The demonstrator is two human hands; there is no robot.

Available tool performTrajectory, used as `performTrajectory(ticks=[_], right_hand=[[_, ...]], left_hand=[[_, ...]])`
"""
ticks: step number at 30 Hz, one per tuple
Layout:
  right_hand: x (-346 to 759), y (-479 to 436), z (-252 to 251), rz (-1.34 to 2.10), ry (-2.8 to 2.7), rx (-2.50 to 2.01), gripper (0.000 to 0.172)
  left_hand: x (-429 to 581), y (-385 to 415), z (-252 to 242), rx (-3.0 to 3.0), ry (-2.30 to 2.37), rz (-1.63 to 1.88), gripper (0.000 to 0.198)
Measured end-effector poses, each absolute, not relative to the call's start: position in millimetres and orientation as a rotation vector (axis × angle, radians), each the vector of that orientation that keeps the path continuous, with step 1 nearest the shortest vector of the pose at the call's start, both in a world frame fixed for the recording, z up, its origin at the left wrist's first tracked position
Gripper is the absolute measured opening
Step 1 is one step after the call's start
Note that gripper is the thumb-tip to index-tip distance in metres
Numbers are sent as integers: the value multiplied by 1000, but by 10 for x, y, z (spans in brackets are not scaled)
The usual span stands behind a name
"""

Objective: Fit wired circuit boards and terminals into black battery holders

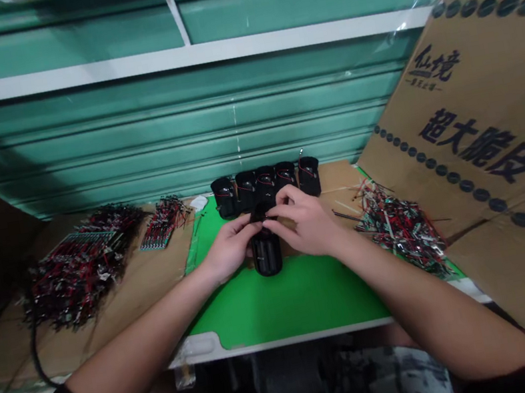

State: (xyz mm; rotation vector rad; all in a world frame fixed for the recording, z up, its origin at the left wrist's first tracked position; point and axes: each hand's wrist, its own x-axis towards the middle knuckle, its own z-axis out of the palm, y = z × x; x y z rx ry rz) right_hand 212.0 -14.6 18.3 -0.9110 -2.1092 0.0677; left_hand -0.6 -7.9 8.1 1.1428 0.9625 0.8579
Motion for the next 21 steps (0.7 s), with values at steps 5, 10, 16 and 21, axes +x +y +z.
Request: performTrajectory(ticks=[5, 10, 16, 21], right_hand=[[2103, -225, 172, 243, -2256, -1037, 57], [2100, -286, 153, 405, -2325, -1157, 127], [2104, -261, 161, 448, -2298, -1152, 118], [2097, -260, 153, 448, -2290, -1140, 115]], left_hand=[[14, -88, 116, 1089, 925, 975, 39], [10, -92, 139, 1008, 924, 969, 45], [-8, -73, 155, 988, 884, 919, 46], [-132, 21, 162, 1398, 1094, 967, 35]])
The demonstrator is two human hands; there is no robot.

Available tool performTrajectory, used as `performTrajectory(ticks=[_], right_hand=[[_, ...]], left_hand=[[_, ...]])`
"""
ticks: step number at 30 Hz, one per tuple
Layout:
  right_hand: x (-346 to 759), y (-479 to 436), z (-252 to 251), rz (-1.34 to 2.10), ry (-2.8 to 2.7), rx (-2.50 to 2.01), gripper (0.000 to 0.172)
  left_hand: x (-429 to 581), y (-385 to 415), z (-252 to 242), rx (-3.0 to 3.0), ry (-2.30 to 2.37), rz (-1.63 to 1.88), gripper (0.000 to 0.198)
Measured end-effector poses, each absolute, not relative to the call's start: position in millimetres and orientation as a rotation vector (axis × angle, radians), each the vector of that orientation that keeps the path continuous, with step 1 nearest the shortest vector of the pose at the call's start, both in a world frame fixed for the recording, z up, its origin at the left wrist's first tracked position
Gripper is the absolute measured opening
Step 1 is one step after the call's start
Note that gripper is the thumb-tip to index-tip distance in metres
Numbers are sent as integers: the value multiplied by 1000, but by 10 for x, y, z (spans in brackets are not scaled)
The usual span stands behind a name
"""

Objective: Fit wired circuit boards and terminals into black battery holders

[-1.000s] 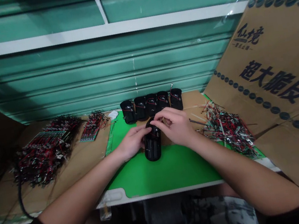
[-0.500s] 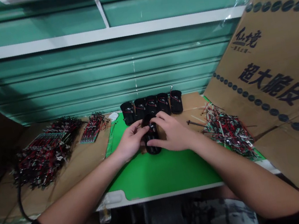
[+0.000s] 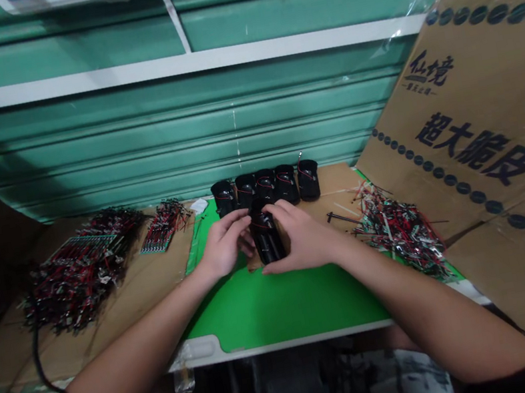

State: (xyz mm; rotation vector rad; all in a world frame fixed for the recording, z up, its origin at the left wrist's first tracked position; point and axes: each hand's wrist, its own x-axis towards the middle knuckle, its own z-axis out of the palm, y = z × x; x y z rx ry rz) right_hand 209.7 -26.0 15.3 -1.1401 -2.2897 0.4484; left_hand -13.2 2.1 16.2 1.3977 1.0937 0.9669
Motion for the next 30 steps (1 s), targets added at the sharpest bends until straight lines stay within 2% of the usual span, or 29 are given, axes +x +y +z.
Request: performTrajectory(ticks=[5, 9, 12, 16, 20, 26, 30], right_hand=[[2088, -250, 117, 469, -2357, -1201, 116], [2069, -239, 100, 508, -2390, -1225, 117], [2068, -235, 98, 522, -2392, -1228, 117], [2081, -227, 82, 516, -2394, -1232, 118], [2090, -217, 61, 518, -2393, -1221, 121], [2092, -225, 75, 517, -2386, -1212, 119], [2091, -229, 73, 524, -2370, -1210, 118]], left_hand=[[-356, 242, 123, 2162, 1506, 1167, 26], [-424, 321, 61, 2403, 1801, 848, 54], [-417, 324, 38, 2402, 1918, 578, 68], [-423, 352, 49, 2358, 1967, 414, 85], [-444, 361, 124, 2322, 1957, 425, 73], [-432, 301, 210, 2312, 1904, 697, 34], [-422, 295, 234, 2229, 1773, 887, 29]])
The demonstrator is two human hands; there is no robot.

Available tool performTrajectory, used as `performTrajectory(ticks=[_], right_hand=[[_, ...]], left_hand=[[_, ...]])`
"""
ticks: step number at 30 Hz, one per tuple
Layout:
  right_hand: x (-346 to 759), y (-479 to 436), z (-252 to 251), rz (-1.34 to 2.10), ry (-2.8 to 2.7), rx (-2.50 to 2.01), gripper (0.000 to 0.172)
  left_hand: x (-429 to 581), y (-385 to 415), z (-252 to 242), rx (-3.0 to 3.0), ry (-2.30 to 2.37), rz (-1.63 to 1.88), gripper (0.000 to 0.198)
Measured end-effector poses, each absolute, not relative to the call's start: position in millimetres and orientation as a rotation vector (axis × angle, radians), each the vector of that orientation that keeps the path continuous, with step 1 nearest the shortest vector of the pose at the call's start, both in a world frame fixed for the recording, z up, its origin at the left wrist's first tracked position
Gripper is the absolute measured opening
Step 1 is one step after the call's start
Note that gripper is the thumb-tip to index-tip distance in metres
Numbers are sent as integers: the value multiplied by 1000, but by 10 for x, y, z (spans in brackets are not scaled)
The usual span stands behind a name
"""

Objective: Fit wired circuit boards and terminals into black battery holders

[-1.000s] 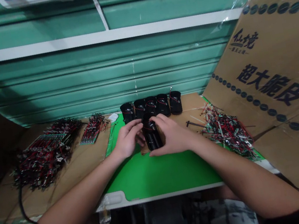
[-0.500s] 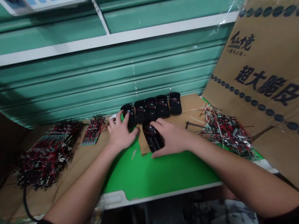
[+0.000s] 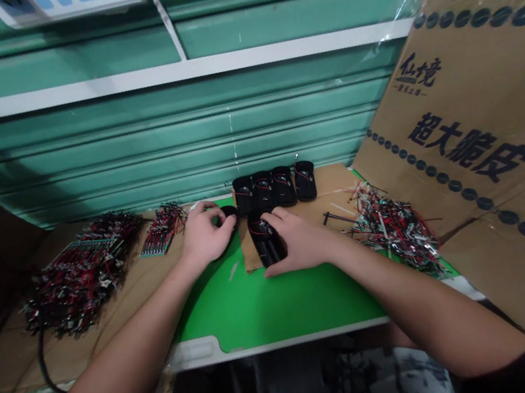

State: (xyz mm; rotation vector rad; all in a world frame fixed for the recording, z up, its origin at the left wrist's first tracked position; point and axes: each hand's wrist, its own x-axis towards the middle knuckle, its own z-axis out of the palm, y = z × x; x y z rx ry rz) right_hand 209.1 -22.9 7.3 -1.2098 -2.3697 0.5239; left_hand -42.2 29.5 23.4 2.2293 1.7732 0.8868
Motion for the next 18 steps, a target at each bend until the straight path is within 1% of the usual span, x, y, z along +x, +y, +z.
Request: performTrajectory(ticks=[2, 5, 7, 9, 12, 15, 18], right_hand=[[2082, -236, 67, 520, -2349, -1210, 119], [2040, -262, 65, 505, -2285, -1209, 116], [1993, -286, 70, 469, -2218, -1218, 112], [1941, -307, 78, 417, -2145, -1247, 109], [1880, -328, 92, 354, -2073, -1306, 104], [1843, -348, 109, 329, -2063, -1362, 100], [1807, -385, 125, 345, -2091, -1397, 101]], left_hand=[[-414, 278, 262, 2187, 1722, 1001, 22], [-380, 190, 322, 2206, 1704, 1265, 8], [-331, 91, 358, 2234, 1615, 1338, 12], [-263, -21, 376, 2215, 1462, 1221, 19], [-153, -155, 350, 2080, 1329, 977, 44], [-88, -206, 287, 1975, 1356, 941, 68], [-77, -209, 252, 1916, 1364, 930, 81]])
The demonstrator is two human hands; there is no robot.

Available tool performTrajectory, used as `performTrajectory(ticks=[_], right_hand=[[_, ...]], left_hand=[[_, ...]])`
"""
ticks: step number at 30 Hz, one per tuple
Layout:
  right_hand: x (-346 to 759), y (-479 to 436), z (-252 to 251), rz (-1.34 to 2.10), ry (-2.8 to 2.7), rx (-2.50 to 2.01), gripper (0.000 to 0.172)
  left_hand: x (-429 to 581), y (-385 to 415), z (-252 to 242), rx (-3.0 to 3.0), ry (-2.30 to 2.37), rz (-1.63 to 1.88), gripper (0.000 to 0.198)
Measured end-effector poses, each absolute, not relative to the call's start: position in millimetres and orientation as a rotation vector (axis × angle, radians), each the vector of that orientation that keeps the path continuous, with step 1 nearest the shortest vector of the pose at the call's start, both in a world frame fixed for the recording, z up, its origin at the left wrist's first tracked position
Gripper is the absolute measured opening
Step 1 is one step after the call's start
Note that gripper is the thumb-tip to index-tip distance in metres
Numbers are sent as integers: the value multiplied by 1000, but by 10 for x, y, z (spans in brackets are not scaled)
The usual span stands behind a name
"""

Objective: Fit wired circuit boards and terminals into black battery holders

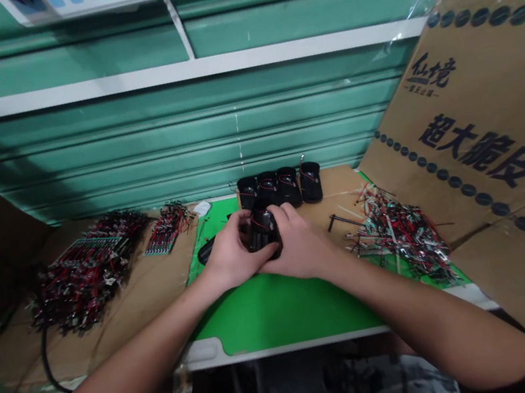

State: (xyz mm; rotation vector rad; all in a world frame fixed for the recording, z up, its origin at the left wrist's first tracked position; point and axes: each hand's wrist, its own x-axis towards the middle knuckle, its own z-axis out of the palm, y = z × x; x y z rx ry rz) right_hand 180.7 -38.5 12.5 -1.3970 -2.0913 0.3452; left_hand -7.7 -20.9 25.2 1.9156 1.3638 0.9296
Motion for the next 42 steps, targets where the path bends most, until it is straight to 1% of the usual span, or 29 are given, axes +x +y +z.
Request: performTrajectory(ticks=[3, 6, 8, 11, 15, 18, 20, 25, 30, 33, 36, 38, 42], right_hand=[[1784, -431, 145, 361, -2155, -1396, 108], [1806, -457, 187, 337, -2205, -1310, 113], [1846, -457, 229, 337, -2224, -1214, 110], [1913, -435, 281, 357, -2179, -1089, 103], [1966, -378, 260, 382, -2049, -1072, 87], [1980, -325, 187, 425, -2035, -1106, 79], [1984, -292, 135, 452, -2044, -1115, 77], [1985, -238, 56, 503, -2084, -1109, 72], [1984, -210, 24, 519, -2089, -1098, 70], [1987, -195, 5, 520, -2085, -1101, 69], [1991, -183, -17, 530, -2090, -1103, 68], [1991, -179, -34, 542, -2097, -1094, 67], [1989, -174, -66, 580, -2099, -1087, 65]], left_hand=[[-96, -201, 268, 1932, 1392, 847, 85], [-145, -166, 321, 1994, 1424, 801, 79], [-218, -114, 391, 2067, 1428, 844, 72], [-398, -4, 544, 2232, 1418, 865, 68], [-661, 126, 698, 2361, 1508, 664, 60], [-765, 171, 683, 2460, 1550, 478, 55], [-782, 182, 632, 2459, 1576, 388, 55], [-722, 170, 528, 2237, 1736, 307, 53], [-602, 144, 467, 2124, 1806, 386, 66], [-537, 138, 461, 2127, 1831, 333, 59], [-513, 100, 543, 2155, 1832, 219, 52], [-522, 18, 647, 2185, 1813, 217, 50], [-582, -369, 896, 2250, 1631, 447, 51]])
